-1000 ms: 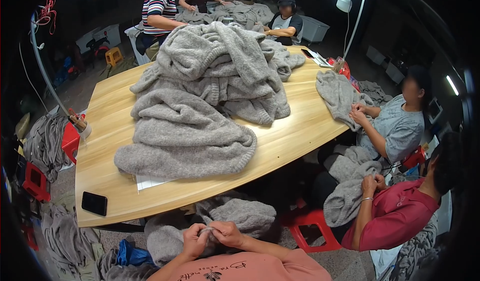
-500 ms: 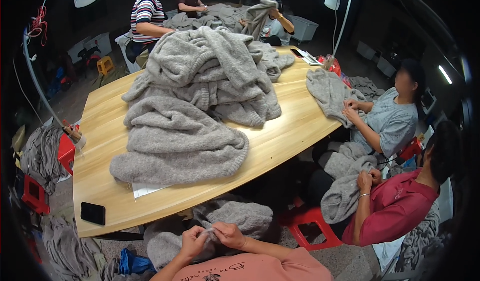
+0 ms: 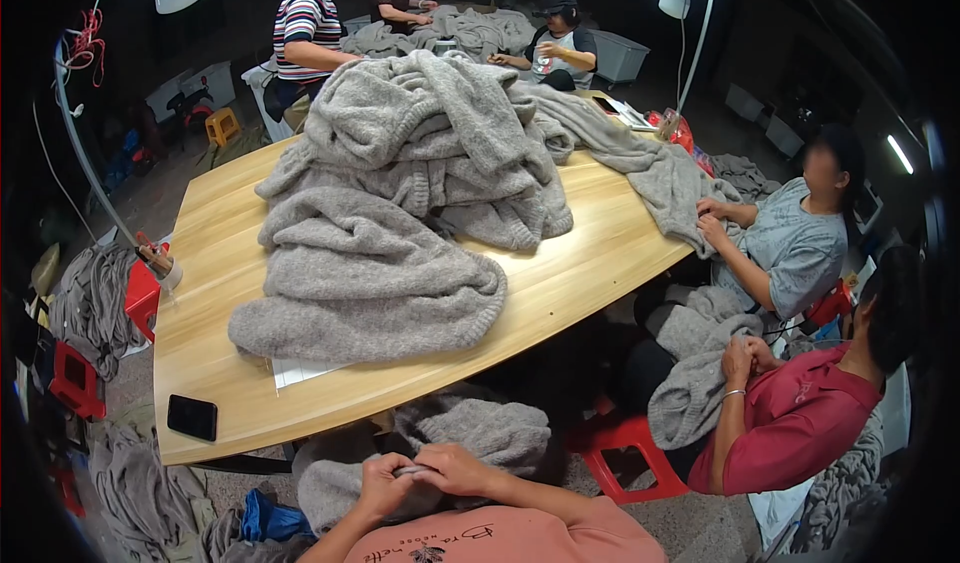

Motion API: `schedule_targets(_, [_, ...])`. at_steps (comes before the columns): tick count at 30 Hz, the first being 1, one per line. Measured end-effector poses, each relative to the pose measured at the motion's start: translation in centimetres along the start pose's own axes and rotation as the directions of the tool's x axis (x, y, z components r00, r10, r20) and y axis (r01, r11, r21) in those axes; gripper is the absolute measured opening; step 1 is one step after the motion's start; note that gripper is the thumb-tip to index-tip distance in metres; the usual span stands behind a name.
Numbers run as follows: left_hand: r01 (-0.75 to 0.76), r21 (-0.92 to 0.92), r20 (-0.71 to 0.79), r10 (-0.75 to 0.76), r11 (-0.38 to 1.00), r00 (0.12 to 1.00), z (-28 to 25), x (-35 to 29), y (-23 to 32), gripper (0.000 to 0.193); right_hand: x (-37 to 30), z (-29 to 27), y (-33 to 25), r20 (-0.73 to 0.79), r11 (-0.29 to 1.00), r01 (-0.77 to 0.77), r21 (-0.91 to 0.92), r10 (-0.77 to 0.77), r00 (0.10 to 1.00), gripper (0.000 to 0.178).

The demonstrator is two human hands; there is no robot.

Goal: Inspect and fold grey knit sweaters at a factory workstation.

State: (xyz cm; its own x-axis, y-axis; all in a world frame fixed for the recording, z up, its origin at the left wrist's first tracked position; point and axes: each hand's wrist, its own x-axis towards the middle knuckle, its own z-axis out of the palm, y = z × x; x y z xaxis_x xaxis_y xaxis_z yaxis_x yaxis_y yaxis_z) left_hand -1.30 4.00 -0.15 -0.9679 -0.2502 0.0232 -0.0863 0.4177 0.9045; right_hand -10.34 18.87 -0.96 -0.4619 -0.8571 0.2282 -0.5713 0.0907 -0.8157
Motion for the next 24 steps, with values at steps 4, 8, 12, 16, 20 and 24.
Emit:
schedule_targets(4, [0.166, -0.232, 0.018, -0.167, 0.959, 0.986, -0.7, 0.1, 0.0, 0.011, -0.3, 1.2, 0.8, -0.130, 0.932, -0.099, 0.350, 0.153, 0.980, 0.013])
schedule_targets(8, [0.314, -0.350, 0.128, -0.287, 0.883, 0.949, -0.9, -0.3, -0.4, 0.009, -0.8, 1.5, 0.7, -0.189, 0.977, -0.018, 0.211, 0.059, 0.980, 0.010])
schedule_targets(12, [0.306, -0.439, 0.121, -0.282, 0.845, 0.952, -0.8, -0.2, 0.1, 0.006, -0.6, 0.9, 0.2, -0.161, 0.987, 0.007, 0.160, 0.019, 0.987, 0.005])
schedule_targets(16, [0.307, -0.392, 0.176, -0.256, 0.867, 0.950, -0.2, -0.1, 0.3, 0.005, -0.2, 1.1, -0.7, -0.199, 0.989, 0.118, 0.093, -0.097, 0.975, 0.004])
schedule_targets(20, [0.522, -0.399, 0.356, -0.398, 0.754, 0.846, -0.3, 0.0, 0.2, 0.004, -0.2, 1.6, -0.3, -0.232, 0.986, 0.127, 0.105, -0.100, 0.967, 0.003])
schedule_targets(24, [0.498, -0.583, 0.325, -0.378, 0.642, 0.867, -0.6, 0.1, -0.5, 0.006, -0.3, 1.4, 0.0, -0.210, 0.986, 0.049, 0.157, -0.015, 0.978, 0.003])
